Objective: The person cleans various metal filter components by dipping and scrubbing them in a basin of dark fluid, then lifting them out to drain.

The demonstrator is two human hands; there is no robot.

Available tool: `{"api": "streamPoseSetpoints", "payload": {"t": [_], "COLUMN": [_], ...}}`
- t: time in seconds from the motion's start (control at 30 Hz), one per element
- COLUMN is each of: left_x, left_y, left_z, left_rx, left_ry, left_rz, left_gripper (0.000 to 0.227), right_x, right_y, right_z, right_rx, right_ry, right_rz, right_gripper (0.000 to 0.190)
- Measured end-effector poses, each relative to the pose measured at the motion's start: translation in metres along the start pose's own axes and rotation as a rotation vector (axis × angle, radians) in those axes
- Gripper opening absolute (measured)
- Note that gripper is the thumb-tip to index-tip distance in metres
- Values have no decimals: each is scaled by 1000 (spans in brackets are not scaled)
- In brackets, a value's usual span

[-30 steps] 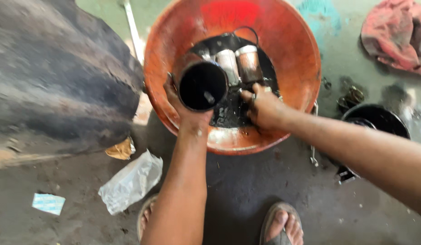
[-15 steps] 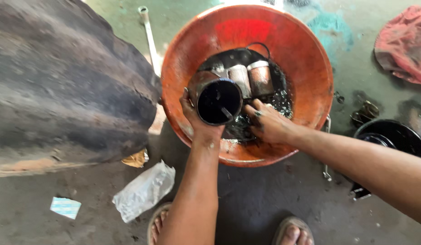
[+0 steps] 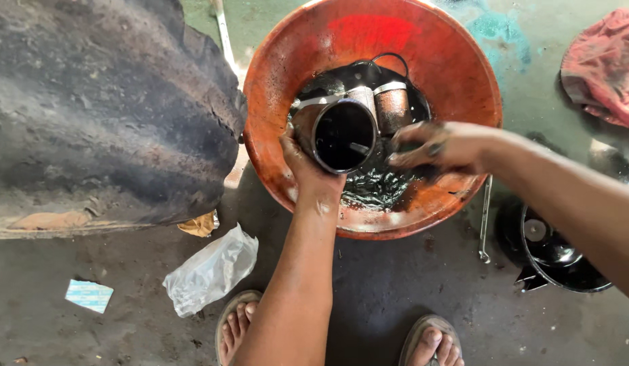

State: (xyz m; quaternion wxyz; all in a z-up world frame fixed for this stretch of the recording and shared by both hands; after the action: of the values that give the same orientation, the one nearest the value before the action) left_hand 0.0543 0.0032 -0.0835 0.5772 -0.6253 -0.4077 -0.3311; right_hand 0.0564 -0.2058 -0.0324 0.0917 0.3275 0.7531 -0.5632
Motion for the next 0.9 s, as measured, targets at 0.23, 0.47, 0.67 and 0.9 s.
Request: {"api": "streamPoseSetpoints", "payload": {"t": [0.23,0.47,0.67,0.9], "left_x": [5,13,4,-7], "left_y": [0,-12,-34,-21], "left_z": [-11,-23,-20,-40], "left_rx": [11,-57,37,-97], "left_ry": [31,194,181,231], "left_rz": [114,257,507,346], "left_gripper": [55,69,71,68], "right_x": [-77,-115,-121,-122], "right_y": [-59,-107,-97,-88], "right_z": [-71,-106,-112,-125], "right_rx": [-434,-206,-290,-266], "right_ry": [257,-378,-430,-437], "right_rz": [155,587,790,792], "right_gripper": [37,42,59,53]}}
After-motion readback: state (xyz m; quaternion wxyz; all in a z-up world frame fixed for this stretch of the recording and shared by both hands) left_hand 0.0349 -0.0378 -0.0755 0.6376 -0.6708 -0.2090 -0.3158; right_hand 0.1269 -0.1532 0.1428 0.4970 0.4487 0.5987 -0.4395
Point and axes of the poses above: each hand's wrist, its own y-axis towards the middle knuckle, its own x-axis out of the palm, z = x × y, the point moved 9 cm from there along y, towards the middle knuckle, and after that the axes turned 14 degrees about -y, right-handed, at the moved point
